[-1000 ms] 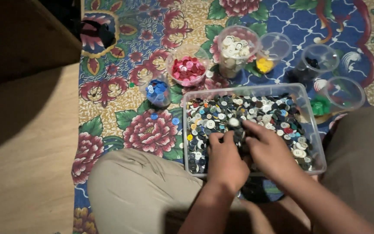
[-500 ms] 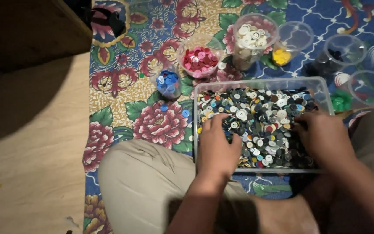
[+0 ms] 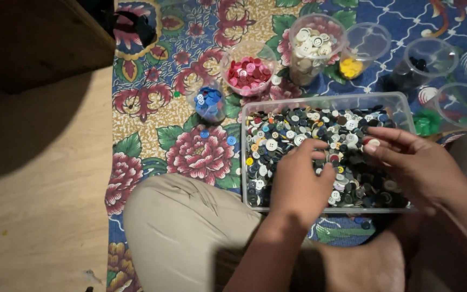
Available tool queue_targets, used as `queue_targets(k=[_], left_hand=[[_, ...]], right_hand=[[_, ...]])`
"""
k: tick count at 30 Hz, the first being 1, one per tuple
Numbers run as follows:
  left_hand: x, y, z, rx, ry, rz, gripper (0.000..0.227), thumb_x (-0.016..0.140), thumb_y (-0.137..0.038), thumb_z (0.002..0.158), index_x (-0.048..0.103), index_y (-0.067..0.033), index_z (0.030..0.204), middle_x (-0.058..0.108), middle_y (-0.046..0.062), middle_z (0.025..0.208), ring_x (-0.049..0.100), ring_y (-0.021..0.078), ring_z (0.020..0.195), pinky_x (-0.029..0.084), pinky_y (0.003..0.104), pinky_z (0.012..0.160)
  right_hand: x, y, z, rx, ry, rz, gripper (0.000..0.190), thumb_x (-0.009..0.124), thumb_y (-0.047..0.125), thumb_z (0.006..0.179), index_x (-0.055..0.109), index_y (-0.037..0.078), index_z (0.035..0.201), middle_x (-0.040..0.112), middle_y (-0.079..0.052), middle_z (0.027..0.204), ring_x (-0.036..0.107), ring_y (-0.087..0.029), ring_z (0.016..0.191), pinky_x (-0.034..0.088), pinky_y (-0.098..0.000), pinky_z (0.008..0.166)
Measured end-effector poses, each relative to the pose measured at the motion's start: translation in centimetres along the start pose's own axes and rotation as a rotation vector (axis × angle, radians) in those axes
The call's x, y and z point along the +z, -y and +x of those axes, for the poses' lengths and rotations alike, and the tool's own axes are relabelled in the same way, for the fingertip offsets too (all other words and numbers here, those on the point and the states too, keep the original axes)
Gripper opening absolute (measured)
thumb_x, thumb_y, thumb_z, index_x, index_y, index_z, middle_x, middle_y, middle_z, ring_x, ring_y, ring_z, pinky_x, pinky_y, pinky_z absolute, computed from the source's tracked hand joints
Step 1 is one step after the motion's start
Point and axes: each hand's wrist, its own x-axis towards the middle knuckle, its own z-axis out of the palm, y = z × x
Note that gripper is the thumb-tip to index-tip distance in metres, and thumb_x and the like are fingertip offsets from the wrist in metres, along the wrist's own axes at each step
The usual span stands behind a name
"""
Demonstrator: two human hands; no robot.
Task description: Sorting a large variety of buttons from a central bin into smaller containers based on their color.
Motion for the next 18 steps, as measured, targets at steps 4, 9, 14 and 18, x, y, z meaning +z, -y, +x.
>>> queue_targets(k=[4,9,14,18], left_hand=[[0.5,-1.6,0.1,0.039,-0.001,-0.033,0.030,0.066,-0.009,0.083,0.070,-0.0118,0.112,0.078,0.003,0.095,0.074,0.0217,0.080,0.059,0.034,0.072],[0.2,-4.7,0.2,-0.071,0.086,-0.089,0.024,0.068,-0.014,0.085,0.072,-0.0156,0.109,0.079,0.002,0.094,0.067,0.0160,0.066,0.055,0.030,0.059],[0.7,-4.5,0.5,-0.146,0.066,-0.044,0.013,0.072,-0.013,0.087,0.075,-0.0166,0.098,0.077,0.000,0.085,0.073,0.0145,0.073,0.059,0.029,0.065],[0.2,-4.2,0.6,-0.173,0.039,-0.014,0.017,0.067,-0.012,0.087,0.079,-0.0147,0.099,0.079,0.002,0.085,0.075,0.0170,0.073,0.060,0.030,0.067]], right_hand=[[0.9,1.5,-1.4,0.050,0.020,0.081,0.040,0.049,0.001,0.102,0.056,-0.001,0.141,0.063,-0.017,0.128,0.058,-0.023,0.116,0.045,-0.0312,0.102],[0.3,-0.1,-0.9,0.046,0.072,0.185,0.043,0.049,0.000,0.101,0.056,0.001,0.143,0.064,-0.016,0.124,0.057,-0.020,0.104,0.046,-0.0277,0.093],[0.7,-0.3,-1.3,0.061,0.117,0.195,0.049,0.049,-0.003,0.098,0.054,-0.001,0.147,0.065,-0.021,0.122,0.059,-0.024,0.105,0.046,-0.0310,0.093],[1.2,-0.3,-1.3,0.021,0.161,0.165,0.052,0.053,-0.005,0.096,0.056,0.000,0.147,0.069,-0.023,0.118,0.062,-0.023,0.098,0.048,-0.0289,0.085]])
